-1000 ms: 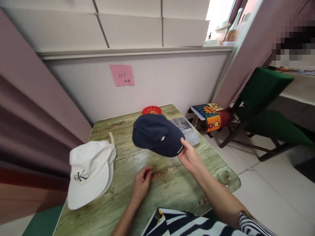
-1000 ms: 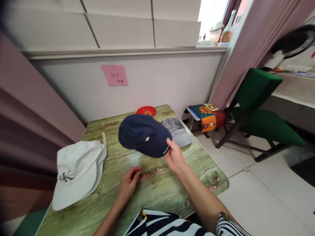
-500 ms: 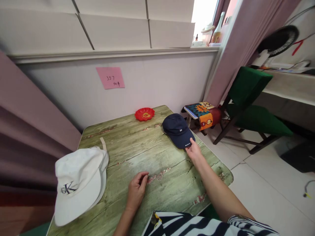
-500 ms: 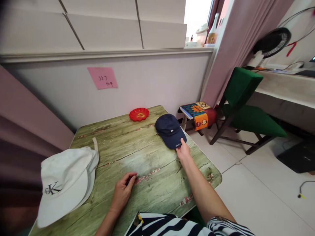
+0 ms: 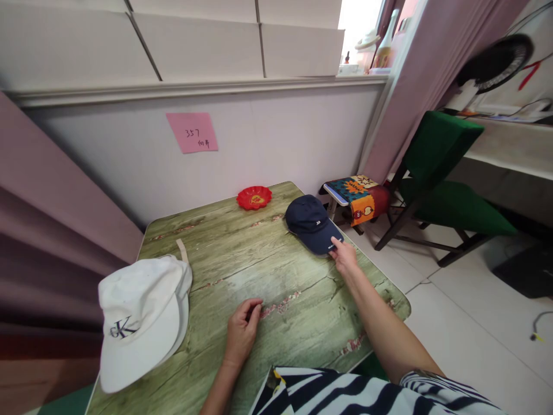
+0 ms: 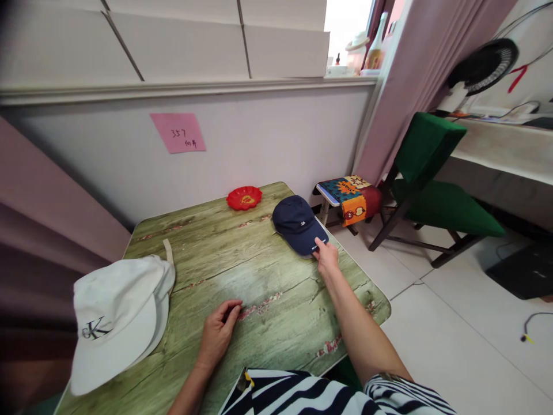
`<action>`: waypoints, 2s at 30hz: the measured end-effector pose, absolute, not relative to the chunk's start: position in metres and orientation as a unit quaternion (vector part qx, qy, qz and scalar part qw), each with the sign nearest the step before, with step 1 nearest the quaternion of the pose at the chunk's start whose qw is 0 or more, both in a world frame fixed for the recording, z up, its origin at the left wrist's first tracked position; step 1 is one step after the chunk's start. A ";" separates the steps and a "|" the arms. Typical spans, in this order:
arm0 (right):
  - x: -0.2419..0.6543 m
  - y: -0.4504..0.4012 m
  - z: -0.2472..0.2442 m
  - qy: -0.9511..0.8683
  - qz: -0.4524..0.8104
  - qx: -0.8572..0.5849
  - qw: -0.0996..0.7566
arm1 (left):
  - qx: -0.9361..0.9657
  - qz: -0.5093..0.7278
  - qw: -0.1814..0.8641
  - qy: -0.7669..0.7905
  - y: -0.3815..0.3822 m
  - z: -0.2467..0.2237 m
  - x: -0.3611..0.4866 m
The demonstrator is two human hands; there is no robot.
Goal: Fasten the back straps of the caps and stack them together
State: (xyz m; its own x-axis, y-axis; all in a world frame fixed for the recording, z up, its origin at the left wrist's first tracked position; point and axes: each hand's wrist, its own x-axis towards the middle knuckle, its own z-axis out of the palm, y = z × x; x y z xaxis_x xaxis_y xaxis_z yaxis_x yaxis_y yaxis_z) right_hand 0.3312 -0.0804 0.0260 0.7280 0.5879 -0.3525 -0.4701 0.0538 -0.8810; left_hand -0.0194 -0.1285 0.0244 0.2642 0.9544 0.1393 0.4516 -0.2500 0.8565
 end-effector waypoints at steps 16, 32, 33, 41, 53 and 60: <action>0.348 -0.100 0.008 -0.075 0.401 -0.674 0.616 | 0.703 0.354 0.372 0.492 -0.130 0.026 -0.018; 0.293 -0.144 -0.007 -0.319 0.371 -0.724 0.486 | 0.646 0.395 0.421 0.499 -0.142 0.009 -0.014; 0.284 -0.147 -0.008 -0.360 0.356 -0.721 0.473 | 0.635 0.407 0.426 0.500 -0.143 0.009 -0.013; 0.208 -0.127 -0.003 -0.525 0.348 -0.650 0.426 | 0.616 0.517 0.126 0.580 -0.087 0.100 -0.075; 0.200 -0.114 -0.009 -0.570 0.298 -0.644 0.414 | 0.479 0.221 0.054 0.848 -0.031 0.162 -0.216; 0.199 -0.118 -0.003 -0.565 0.313 -0.631 0.430 | 0.493 0.270 0.000 0.827 -0.053 0.190 -0.203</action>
